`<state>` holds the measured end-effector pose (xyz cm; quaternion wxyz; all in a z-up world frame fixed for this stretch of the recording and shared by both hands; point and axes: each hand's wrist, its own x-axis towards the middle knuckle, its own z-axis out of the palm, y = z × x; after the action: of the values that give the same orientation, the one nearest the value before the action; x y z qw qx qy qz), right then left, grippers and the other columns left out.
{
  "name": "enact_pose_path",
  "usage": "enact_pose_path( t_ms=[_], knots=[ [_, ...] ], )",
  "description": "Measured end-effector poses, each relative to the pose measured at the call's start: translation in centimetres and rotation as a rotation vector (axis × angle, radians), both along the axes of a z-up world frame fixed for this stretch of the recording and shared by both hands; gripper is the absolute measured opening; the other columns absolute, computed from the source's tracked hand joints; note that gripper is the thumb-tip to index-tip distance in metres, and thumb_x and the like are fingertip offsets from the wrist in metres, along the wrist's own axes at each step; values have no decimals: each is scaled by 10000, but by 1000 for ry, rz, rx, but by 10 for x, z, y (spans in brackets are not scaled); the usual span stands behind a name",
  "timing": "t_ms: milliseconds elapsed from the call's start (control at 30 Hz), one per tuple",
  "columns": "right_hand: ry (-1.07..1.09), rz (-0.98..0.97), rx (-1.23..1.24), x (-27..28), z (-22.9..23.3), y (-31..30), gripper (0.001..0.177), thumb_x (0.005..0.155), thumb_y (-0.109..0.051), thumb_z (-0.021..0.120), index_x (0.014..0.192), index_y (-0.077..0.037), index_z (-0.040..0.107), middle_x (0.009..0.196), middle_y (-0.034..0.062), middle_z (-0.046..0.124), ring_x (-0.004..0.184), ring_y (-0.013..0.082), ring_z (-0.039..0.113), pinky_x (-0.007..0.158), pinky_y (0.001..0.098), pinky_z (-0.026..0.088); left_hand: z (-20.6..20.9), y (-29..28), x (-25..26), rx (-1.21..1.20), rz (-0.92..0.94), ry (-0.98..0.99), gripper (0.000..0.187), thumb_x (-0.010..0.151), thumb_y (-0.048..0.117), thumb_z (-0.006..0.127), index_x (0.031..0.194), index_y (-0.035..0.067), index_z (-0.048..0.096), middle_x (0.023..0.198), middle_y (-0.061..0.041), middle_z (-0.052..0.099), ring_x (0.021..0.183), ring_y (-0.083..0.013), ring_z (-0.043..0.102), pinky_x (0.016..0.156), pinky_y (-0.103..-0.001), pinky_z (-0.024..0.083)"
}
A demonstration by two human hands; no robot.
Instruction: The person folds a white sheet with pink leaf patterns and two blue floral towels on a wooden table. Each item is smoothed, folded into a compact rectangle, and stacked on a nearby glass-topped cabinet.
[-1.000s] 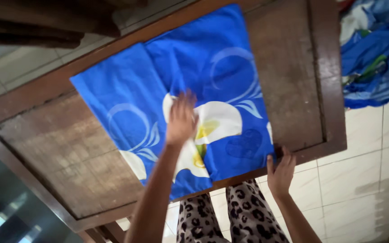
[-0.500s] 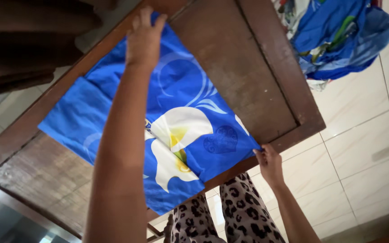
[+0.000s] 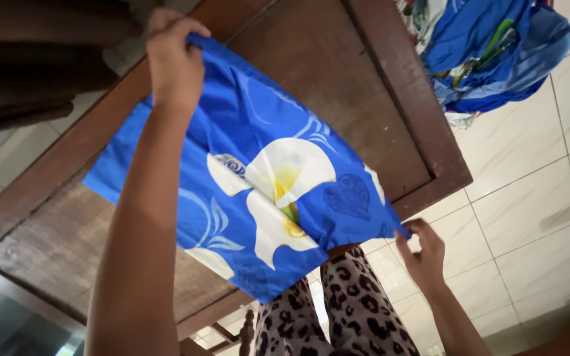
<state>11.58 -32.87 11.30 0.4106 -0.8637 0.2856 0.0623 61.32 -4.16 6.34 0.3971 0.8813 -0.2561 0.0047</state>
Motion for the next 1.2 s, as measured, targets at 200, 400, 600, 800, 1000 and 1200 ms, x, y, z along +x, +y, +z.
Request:
enact_pose_path(
  t_ms=[200,400,600,800,1000,1200],
  knots=[
    [-126,261,220,-51,4,53,164,811,-28,714,951,-84,648,862,88,729,701,156,717,569,275,613,51,92,-45,-145,141,170,431,744,-223,477,947,34,757,1116,-126,603,1005,-224,615,735,-290,470],
    [-160,524,318,-56,14,130,247,777,-75,803,965,-62,644,884,90,708,709,188,705,552,277,606,57,180,-82,-138,513,558,434,887,-178,430,1013,37,785,743,-5,548,628,-69,481,563,-216,409],
    [-191,838,175,-26,34,193,332,731,-119,829,995,-80,632,919,76,654,806,257,659,696,405,567,35,254,-113,-273,455,578,407,950,-160,422,1073,38,755,855,36,658,681,-20,568,614,-193,498],
    [-167,947,155,-22,32,240,366,719,-133,832,1028,-85,642,934,62,646,881,256,644,808,440,494,11,304,-133,-423,493,757,436,901,-172,364,1061,23,719,821,6,588,656,-56,479,574,-224,395],
    [-109,1122,97,-40,9,276,356,763,-153,829,1061,-80,648,940,65,648,869,250,637,815,434,487,-15,342,-137,-805,630,1038,390,810,-125,388,1002,8,700,921,-19,685,764,-85,608,676,-231,508],
    [-54,1163,35,-47,-30,301,326,801,-152,784,1086,-75,647,980,68,643,913,246,627,893,434,478,-71,355,-148,-323,490,595,243,926,-51,699,1136,71,698,957,8,668,780,-84,575,675,-247,494]
  ],
)
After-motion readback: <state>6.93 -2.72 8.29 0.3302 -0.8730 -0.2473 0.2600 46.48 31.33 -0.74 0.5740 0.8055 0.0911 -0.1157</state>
